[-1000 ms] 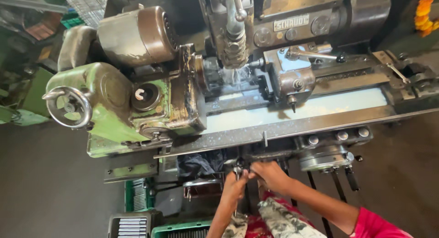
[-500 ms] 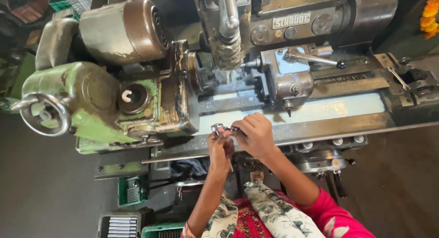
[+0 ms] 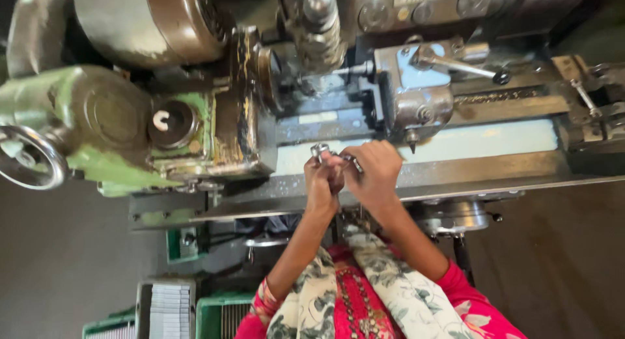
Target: The person works at a lathe machine, fitting a small metal part into the machine's chuck and tightening it with a wrench, then operating the machine handles. Finished parts are placed into green plastic crates beside the machine, and the cycle is repeated with additional parts.
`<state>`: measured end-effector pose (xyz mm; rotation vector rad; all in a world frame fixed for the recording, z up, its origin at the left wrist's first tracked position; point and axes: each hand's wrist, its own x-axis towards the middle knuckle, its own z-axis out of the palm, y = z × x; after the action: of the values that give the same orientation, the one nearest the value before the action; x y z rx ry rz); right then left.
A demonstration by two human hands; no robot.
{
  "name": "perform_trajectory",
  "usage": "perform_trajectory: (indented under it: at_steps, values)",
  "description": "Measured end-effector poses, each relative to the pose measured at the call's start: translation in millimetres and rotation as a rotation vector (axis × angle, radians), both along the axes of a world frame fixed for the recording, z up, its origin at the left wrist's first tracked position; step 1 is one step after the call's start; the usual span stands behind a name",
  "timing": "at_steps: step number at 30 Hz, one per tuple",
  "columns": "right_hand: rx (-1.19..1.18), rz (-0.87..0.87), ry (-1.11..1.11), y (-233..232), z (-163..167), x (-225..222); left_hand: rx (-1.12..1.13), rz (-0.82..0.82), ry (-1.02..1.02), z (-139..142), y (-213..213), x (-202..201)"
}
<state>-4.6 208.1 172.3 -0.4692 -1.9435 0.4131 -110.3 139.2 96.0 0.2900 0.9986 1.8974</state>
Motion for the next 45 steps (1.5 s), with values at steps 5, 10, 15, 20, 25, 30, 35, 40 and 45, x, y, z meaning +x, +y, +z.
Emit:
perform_trajectory:
  at_steps: [5, 10, 15, 20, 25, 30, 35, 40, 45]
  values:
    - [-0.383, 0.122, -0.166, 26.6, -46.8, 36.0, -0.101, -0.283, -0.095, 2.6, 5.4, -16.7]
    - [-0.388, 0.026, -0.11, 92.9, -86.0, 102.6, -0.154, -0.252, -0.119, -12.8, 27.0, -46.9]
    - [-0.116, -0.256, -0.396, 239.0, -79.9, 131.2, 0.064, -0.114, -0.356, -57.7, 96.5, -96.4]
    - [0.535, -0.499, -0.861, 310.8, -70.3, 146.7, -0.066, 0.09, -0.388, -106.4, 186.2, -124.6]
    - [-0.02, -0.547, -1.17, 345.4, -84.0, 134.5, -0.092, 0.312, -0.526, -116.2, 240.6, -126.1]
    - [-0.003, -0.537, -1.114, 352.9, -96.3, 141.2, 0.015, 0.381, -0.564, -111.5, 257.3, -133.6]
    - [-0.027, -0.509, -1.036, 347.0, -98.8, 142.8, 0.002, 0.422, -0.635, -108.2, 261.6, -138.6]
    - [0.026, -0.622, -1.147, 350.8, -100.8, 141.3, -0.085, 0.45, -0.581, -108.7, 264.8, -139.9]
    - [-0.076, -0.604, -1.281, 357.0, -96.3, 135.9, -0.188, 0.46, -0.516, -104.2, 266.0, -146.0]
